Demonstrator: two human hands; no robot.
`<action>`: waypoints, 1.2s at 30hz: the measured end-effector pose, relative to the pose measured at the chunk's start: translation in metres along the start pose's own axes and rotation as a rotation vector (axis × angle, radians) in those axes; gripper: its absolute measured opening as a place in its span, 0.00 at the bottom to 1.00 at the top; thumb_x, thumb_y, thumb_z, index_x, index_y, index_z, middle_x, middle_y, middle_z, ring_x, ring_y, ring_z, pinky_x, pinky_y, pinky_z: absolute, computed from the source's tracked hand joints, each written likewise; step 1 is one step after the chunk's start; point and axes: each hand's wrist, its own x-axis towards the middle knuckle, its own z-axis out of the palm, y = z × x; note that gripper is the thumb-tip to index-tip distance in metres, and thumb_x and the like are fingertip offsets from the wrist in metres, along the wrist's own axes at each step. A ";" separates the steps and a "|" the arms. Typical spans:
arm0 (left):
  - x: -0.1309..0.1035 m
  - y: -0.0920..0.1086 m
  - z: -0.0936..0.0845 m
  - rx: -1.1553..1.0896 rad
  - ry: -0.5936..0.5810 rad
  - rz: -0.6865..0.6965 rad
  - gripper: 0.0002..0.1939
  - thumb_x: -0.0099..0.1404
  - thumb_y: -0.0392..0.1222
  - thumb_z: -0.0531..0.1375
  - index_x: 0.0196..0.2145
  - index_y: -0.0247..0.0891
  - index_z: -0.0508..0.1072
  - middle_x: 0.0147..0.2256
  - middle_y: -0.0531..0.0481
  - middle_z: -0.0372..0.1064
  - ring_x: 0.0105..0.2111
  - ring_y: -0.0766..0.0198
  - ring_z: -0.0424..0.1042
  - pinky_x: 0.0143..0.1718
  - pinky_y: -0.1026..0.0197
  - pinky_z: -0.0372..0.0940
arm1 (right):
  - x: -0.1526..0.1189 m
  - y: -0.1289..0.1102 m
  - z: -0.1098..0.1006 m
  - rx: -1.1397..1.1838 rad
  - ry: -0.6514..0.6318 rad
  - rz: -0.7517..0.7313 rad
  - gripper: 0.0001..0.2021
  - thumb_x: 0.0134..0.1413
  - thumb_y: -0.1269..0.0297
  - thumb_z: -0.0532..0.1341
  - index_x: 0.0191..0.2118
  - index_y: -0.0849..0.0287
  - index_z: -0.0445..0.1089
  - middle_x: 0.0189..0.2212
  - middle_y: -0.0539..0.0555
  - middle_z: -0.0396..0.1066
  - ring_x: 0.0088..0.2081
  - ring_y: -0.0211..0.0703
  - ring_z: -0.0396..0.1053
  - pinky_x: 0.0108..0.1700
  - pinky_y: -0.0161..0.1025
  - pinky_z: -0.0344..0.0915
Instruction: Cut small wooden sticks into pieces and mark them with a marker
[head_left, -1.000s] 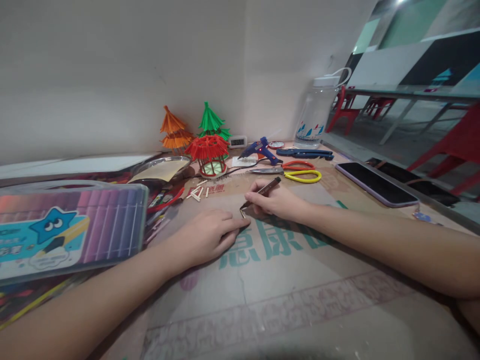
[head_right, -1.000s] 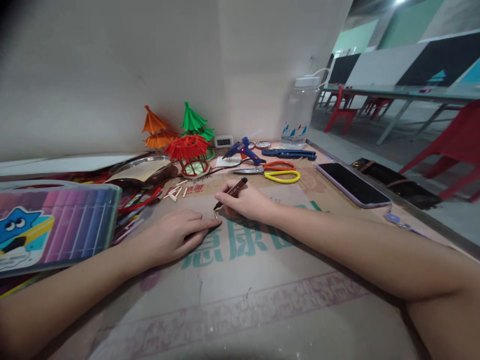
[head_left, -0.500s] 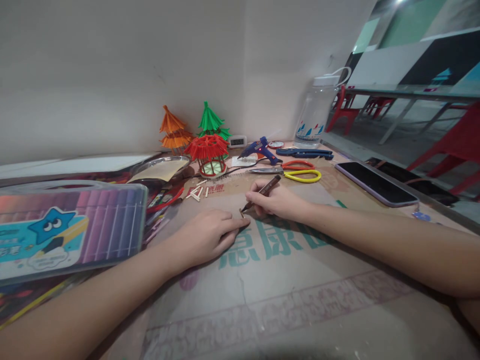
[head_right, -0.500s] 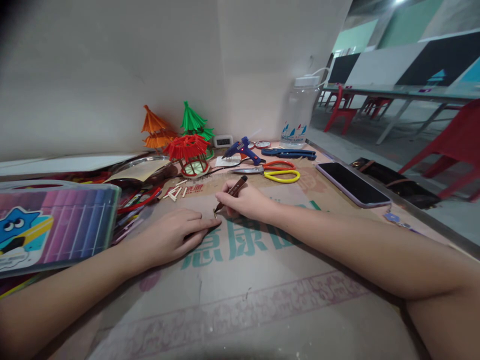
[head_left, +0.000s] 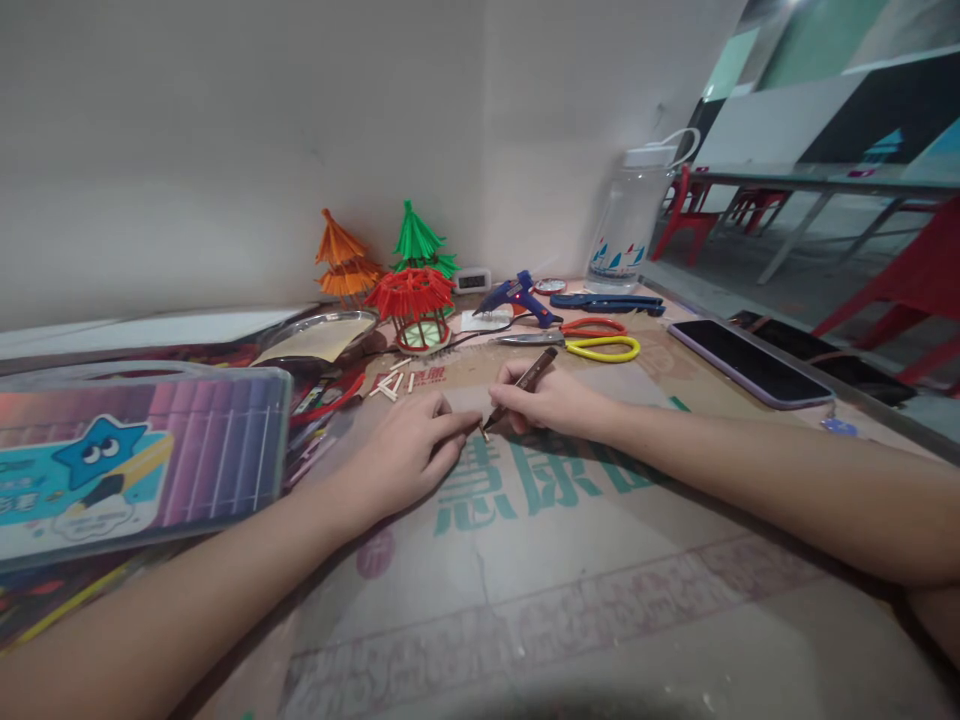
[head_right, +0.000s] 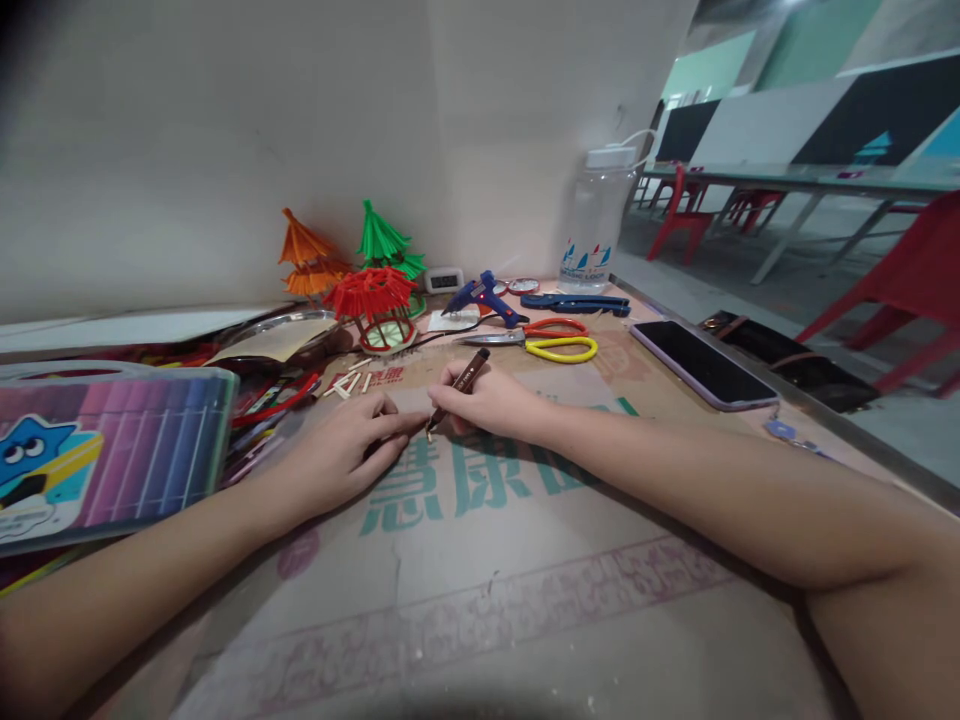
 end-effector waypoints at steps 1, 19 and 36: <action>0.000 0.000 0.000 0.003 0.000 0.007 0.18 0.73 0.41 0.51 0.55 0.44 0.75 0.37 0.46 0.66 0.39 0.57 0.67 0.40 0.55 0.62 | -0.001 0.000 0.000 0.001 -0.015 -0.002 0.12 0.60 0.55 0.59 0.30 0.57 0.63 0.16 0.45 0.66 0.18 0.32 0.60 0.21 0.31 0.54; 0.000 -0.001 0.000 0.020 0.023 0.041 0.18 0.72 0.41 0.51 0.54 0.42 0.76 0.36 0.45 0.66 0.37 0.57 0.66 0.40 0.54 0.63 | -0.002 -0.001 -0.002 0.013 -0.042 -0.010 0.12 0.60 0.57 0.58 0.30 0.57 0.62 0.15 0.44 0.66 0.17 0.31 0.59 0.20 0.30 0.54; -0.001 0.000 -0.001 0.016 0.011 0.026 0.18 0.73 0.42 0.51 0.54 0.41 0.76 0.37 0.44 0.67 0.38 0.56 0.68 0.40 0.54 0.63 | -0.002 -0.001 -0.002 0.031 -0.051 -0.003 0.11 0.60 0.57 0.58 0.30 0.57 0.63 0.15 0.44 0.66 0.16 0.31 0.59 0.20 0.31 0.55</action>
